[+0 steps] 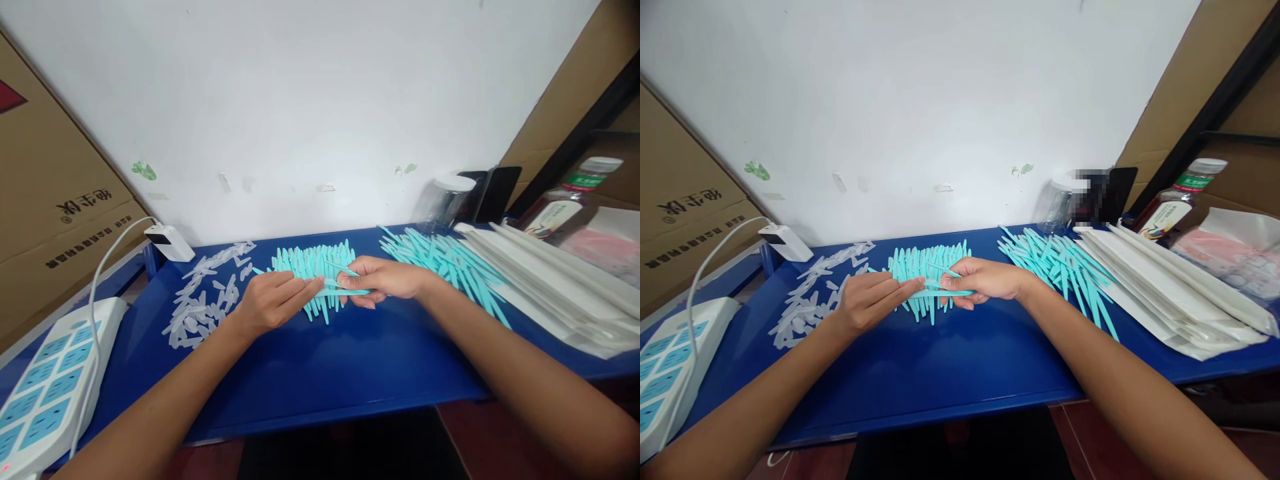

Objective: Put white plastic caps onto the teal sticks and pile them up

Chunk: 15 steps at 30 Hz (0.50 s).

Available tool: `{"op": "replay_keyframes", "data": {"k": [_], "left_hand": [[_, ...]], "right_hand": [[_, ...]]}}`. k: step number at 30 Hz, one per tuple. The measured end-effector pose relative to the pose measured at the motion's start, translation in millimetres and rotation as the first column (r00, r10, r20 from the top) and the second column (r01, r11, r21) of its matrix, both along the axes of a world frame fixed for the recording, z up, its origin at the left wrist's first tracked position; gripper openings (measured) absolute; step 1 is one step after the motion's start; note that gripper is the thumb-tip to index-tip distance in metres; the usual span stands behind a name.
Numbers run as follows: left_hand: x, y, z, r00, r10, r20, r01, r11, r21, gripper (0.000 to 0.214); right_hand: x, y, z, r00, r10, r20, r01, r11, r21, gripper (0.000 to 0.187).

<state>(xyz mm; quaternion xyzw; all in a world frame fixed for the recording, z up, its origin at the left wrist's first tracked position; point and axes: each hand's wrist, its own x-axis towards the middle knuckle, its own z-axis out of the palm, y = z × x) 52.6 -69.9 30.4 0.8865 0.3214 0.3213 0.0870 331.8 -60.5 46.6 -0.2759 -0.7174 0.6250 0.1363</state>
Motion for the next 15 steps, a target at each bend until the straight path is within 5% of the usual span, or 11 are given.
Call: {"op": "replay_keyframes", "data": {"k": [5,7,9,11,12,15], "left_hand": [[11.2,5.5,-14.7,0.994,0.048,0.096,-0.054,0.997,0.057,0.024],[15.8,9.3,-13.8,0.965,0.144,0.219,-0.141,0.990,-0.031,0.023],[15.2,15.2,-7.7,0.893,0.261,0.366,-0.172,0.951,-0.257,0.024],[9.0,22.8,0.2,0.773,0.370,0.515,-0.009,0.818,-0.575,0.027],[4.5,26.7,3.6,0.703,0.422,0.572,0.151,0.697,-0.701,0.031],[-7.8,35.6,8.7,0.563,0.532,0.633,0.532,0.353,-0.770,0.046]], "right_hand": [[-1.4,3.3,-4.5,0.998,-0.052,-0.038,0.052,0.999,-0.014,0.048],[0.3,6.3,-6.8,0.987,-0.147,-0.062,0.146,0.989,-0.008,0.047],[4.0,9.7,-7.5,0.963,-0.262,-0.056,0.263,0.965,0.005,0.048],[8.1,12.2,-6.5,0.934,-0.354,-0.035,0.355,0.935,0.013,0.049],[9.7,13.0,-5.6,0.924,-0.380,-0.029,0.381,0.925,0.015,0.050],[11.0,13.5,-3.8,0.920,-0.392,-0.029,0.392,0.920,0.021,0.050]]}}
